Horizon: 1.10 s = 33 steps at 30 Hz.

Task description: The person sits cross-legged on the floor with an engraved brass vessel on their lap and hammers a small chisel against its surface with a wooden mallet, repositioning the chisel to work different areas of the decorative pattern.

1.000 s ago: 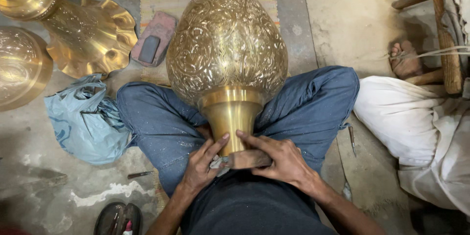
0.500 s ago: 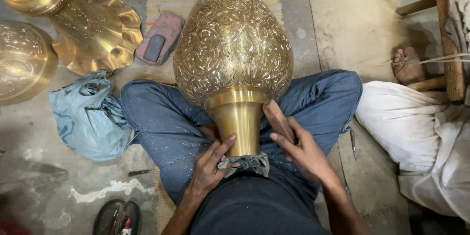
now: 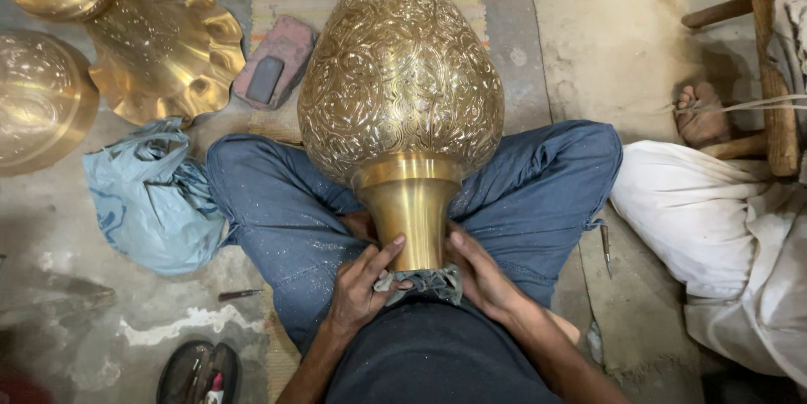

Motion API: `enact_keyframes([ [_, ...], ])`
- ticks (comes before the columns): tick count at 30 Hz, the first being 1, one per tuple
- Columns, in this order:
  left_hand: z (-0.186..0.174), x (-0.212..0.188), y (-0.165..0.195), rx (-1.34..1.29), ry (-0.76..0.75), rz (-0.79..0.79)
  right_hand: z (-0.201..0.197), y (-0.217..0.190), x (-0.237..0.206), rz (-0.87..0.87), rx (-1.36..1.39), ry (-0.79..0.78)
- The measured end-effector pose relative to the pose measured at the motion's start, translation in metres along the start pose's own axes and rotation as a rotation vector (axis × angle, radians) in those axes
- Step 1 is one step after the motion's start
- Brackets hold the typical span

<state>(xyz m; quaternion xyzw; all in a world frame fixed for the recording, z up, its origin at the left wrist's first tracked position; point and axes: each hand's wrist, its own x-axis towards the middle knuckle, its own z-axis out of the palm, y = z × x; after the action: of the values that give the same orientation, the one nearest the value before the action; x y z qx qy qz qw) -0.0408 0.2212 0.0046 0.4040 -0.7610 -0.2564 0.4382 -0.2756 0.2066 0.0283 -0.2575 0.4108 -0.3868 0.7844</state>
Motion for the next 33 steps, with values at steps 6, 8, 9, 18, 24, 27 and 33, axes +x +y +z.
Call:
enact_keyframes([
  [6, -0.004, 0.003, 0.006, -0.052, 0.062, 0.059, 0.014, 0.022, 0.035, 0.278, 0.466, -0.055],
  [8, -0.004, 0.004, 0.013, -0.061, 0.062, 0.017, 0.013, 0.024, 0.029, 0.295, 0.407, 0.017],
  [9, -0.005, 0.007, 0.013, -0.061, 0.056, 0.020, 0.014, 0.022, 0.028, 0.278, 0.380, 0.045],
  [18, -0.015, 0.015, 0.046, -0.091, 0.077, 0.001, 0.026, 0.003, 0.003, 0.245, 0.448, -0.070],
  [24, -0.018, 0.025, 0.067, -0.124, 0.168, 0.051, 0.025, 0.002, -0.007, 0.294, 0.469, 0.114],
  [27, -0.019, 0.026, 0.072, -0.121, 0.165, 0.015, 0.024, -0.001, -0.009, 0.304, 0.489, 0.030],
  [33, -0.019, 0.025, 0.069, -0.113, 0.223, -0.036, 0.032, -0.006, -0.005, 0.315, 0.484, -0.003],
])
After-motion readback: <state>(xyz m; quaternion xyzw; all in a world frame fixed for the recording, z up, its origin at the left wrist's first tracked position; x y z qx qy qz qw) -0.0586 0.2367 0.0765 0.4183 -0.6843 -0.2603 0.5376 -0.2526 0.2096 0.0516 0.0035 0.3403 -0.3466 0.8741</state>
